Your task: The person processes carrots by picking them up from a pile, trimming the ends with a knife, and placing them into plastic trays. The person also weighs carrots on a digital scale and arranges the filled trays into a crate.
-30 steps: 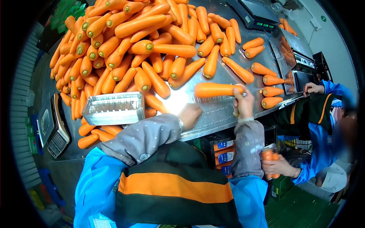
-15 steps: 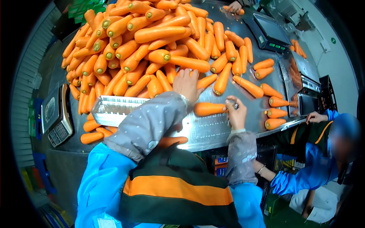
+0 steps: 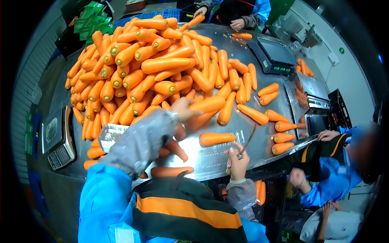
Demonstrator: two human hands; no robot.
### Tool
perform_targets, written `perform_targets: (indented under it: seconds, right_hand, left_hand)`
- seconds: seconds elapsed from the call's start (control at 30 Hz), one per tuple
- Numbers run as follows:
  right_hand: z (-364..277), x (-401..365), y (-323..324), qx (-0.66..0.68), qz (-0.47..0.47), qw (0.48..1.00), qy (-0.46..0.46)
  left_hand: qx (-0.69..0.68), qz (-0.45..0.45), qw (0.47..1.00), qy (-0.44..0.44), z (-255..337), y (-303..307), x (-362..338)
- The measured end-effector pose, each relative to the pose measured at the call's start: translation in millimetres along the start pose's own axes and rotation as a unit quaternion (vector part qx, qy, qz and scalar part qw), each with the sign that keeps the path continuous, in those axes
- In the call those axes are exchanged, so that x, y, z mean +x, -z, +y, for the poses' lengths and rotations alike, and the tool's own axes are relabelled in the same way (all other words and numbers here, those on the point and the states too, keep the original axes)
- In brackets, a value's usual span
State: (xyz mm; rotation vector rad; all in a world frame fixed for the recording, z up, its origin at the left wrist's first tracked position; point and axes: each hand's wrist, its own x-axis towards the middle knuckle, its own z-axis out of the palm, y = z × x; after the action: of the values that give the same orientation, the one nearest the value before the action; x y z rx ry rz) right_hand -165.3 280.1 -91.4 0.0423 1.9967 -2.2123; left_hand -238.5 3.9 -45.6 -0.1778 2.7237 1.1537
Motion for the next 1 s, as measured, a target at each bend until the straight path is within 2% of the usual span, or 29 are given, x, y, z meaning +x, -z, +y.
perform_targets:
  seconds: [0.03,0.1,0.13,0.17,0.23,0.27,0.3,0.37,0.4,0.43,0.5,0.53,0.57,0.63,0.67,0.7,0.73,0.83,1.0]
  right_hand:
    - [-8.6,0.5,-3.3,0.018,-0.003,1.000,0.015]
    - [-26.1,2.9,-14.9,0.050,-0.056,0.997,0.033]
    - [-30.4,2.3,-23.1,0.105,-0.088,0.990,0.028]
    - [-37.1,0.6,-32.4,0.107,-0.111,0.988,0.025]
    - [-43.5,-3.2,-48.4,0.076,-0.175,0.981,-0.036]
    - [-33.1,-2.9,-49.8,0.009,-0.213,0.975,-0.058]
    - [-25.4,-8.7,-57.9,0.081,-0.207,0.970,-0.094]
    - [-14.2,-23.6,-79.4,0.219,-0.197,0.942,-0.162]
    - [-9.0,-33.6,-93.9,0.243,-0.193,0.931,-0.190]
    - [-3.9,-44.7,-102.6,0.255,-0.207,0.918,-0.221]
    - [-0.6,-58.3,-115.7,0.053,-0.255,0.955,-0.146]
    - [0.4,-55.2,-119.6,-0.069,-0.221,0.969,0.087]
    - [1.0,-47.5,-120.8,-0.187,-0.173,0.915,0.314]
    - [-35.7,-52.9,-122.1,-0.195,-0.167,0.904,0.341]
    - [-50.1,-55.3,-120.7,-0.242,-0.186,0.883,0.356]
    - [-60.8,-57.9,-120.0,-0.288,-0.205,0.860,0.369]
    - [-65.4,-60.4,-128.8,-0.306,-0.192,0.841,0.403]
    - [-62.6,-69.2,-144.5,-0.347,-0.255,0.818,0.383]
    - [-56.2,-76.1,-162.4,-0.342,-0.259,0.822,0.374]
  left_hand:
    - [-0.148,-0.080,0.985,0.025,-5.4,4.4,-16.7]
    - [-0.291,-0.149,0.944,0.049,-3.7,11.6,-61.4]
    - [-0.251,-0.161,0.954,0.034,4.4,21.9,-82.8]
    - [-0.287,-0.173,0.942,0.024,3.8,25.1,-100.4]
    - [-0.245,-0.102,0.948,-0.175,-7.4,25.2,-121.0]
    - [-0.277,-0.152,0.948,-0.043,-11.8,38.2,-134.8]
    - [-0.405,-0.150,0.901,0.036,-8.7,52.4,-148.0]
    - [-0.496,-0.016,0.864,-0.080,-19.4,35.9,-160.8]
    - [-0.507,0.029,0.853,-0.121,-15.3,24.4,-166.7]
    - [-0.438,0.057,0.881,-0.172,-25.6,17.2,-168.2]
    - [-0.571,0.046,0.815,-0.087,-27.1,9.6,-179.6]
    - [-0.505,0.047,0.860,-0.050,-24.1,14.9,-189.3]
    - [-0.377,0.077,0.923,-0.031,-24.1,13.9,-199.0]
    - [-0.218,0.115,0.969,-0.032,-19.2,18.7,-213.3]
    - [-0.173,0.129,0.976,-0.033,-24.3,17.3,-216.2]
    - [-0.164,0.195,0.962,-0.098,-42.0,5.2,-213.4]
    - [-0.144,0.183,0.968,-0.094,-42.7,7.9,-216.2]
    - [-0.096,0.164,0.979,-0.070,-37.6,16.8,-224.4]
    - [-0.060,0.145,0.986,-0.060,-39.1,23.1,-231.2]
